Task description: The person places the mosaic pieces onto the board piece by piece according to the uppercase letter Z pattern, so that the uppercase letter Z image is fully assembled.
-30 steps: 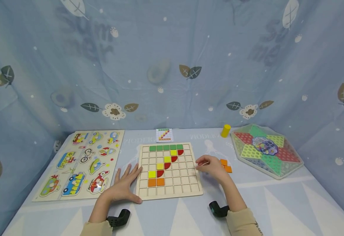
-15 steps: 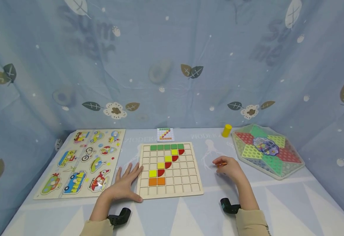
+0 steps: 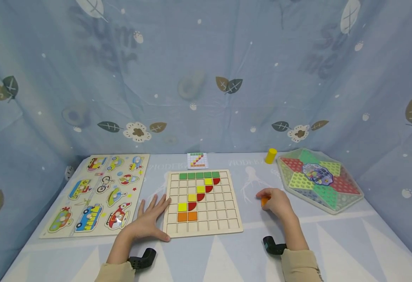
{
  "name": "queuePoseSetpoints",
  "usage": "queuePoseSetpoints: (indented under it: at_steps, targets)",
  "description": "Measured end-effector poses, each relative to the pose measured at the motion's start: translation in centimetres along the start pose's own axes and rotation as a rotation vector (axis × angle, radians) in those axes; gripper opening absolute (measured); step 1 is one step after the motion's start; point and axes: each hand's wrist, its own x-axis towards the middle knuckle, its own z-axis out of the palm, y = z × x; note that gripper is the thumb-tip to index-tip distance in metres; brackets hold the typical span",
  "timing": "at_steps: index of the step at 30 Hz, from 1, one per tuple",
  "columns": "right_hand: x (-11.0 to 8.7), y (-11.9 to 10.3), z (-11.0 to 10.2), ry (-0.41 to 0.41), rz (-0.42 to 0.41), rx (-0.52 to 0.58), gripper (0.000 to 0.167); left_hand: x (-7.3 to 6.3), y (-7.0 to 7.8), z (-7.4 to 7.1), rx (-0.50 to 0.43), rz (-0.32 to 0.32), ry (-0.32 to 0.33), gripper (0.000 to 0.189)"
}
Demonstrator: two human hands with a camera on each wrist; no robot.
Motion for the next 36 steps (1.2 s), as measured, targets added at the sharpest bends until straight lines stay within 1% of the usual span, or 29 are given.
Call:
queuePoseSetpoints:
  at_steps: [3, 5, 8, 12, 15, 19, 23, 26, 28, 32, 36]
  targets:
    - [0.0, -0.1, 0.0, -0.003, -0.001, -0.002, 0.030, 0.0, 0.1, 0.0, -0.004, 0.008, 0.002, 0.119]
    - [0.1, -0.3, 0.0, 0.000, 0.003, 0.008, 0.028, 0.0, 0.0, 0.0, -0.001, 0.002, 0.003, 0.119]
    - [0.0, -0.9, 0.1, 0.006, -0.002, 0.055, 0.029, 0.0, -0.1, 0.0, -0.003, 0.004, 0.007, 0.120]
    - [-0.4, -2.8, 0.9, -0.005, -0.011, 0.144, 0.031, 0.0, -0.2, 0.1, -0.004, 0.003, 0.012, 0.121]
    - [-0.8, -4.4, 1.8, -0.033, -0.026, 0.203, 0.027, 0.1, -0.2, 0.1, -0.002, 0.001, 0.009, 0.120]
    - [-1.3, -6.3, 3.7, -0.091, -0.092, 0.288, 0.020, 0.1, -0.2, 0.0, 0.001, -0.004, 0.001, 0.120]
    - [-1.7, -8.1, 5.5, -0.175, -0.152, 0.352, 0.013, 0.0, -0.2, 0.1, -0.005, -0.003, 0.002, 0.120]
    - [-1.9, -9.1, 6.7, -0.235, -0.190, 0.349, 0.009, 0.1, -0.2, 0.1, -0.007, 0.000, 0.005, 0.120]
    - [-1.9, -9.6, 7.3, -0.255, -0.211, 0.327, 0.008, 0.1, -0.3, 0.2, -0.006, 0.001, 0.007, 0.120]
    - [-2.0, -10.5, 8.5, -0.262, -0.245, 0.266, 0.005, 0.2, -0.3, 0.2, -0.001, 0.000, 0.008, 0.120]
    - [-2.0, -10.9, 9.3, -0.238, -0.274, 0.188, 0.008, 0.2, -0.4, 0.2, 0.003, -0.001, 0.005, 0.120]
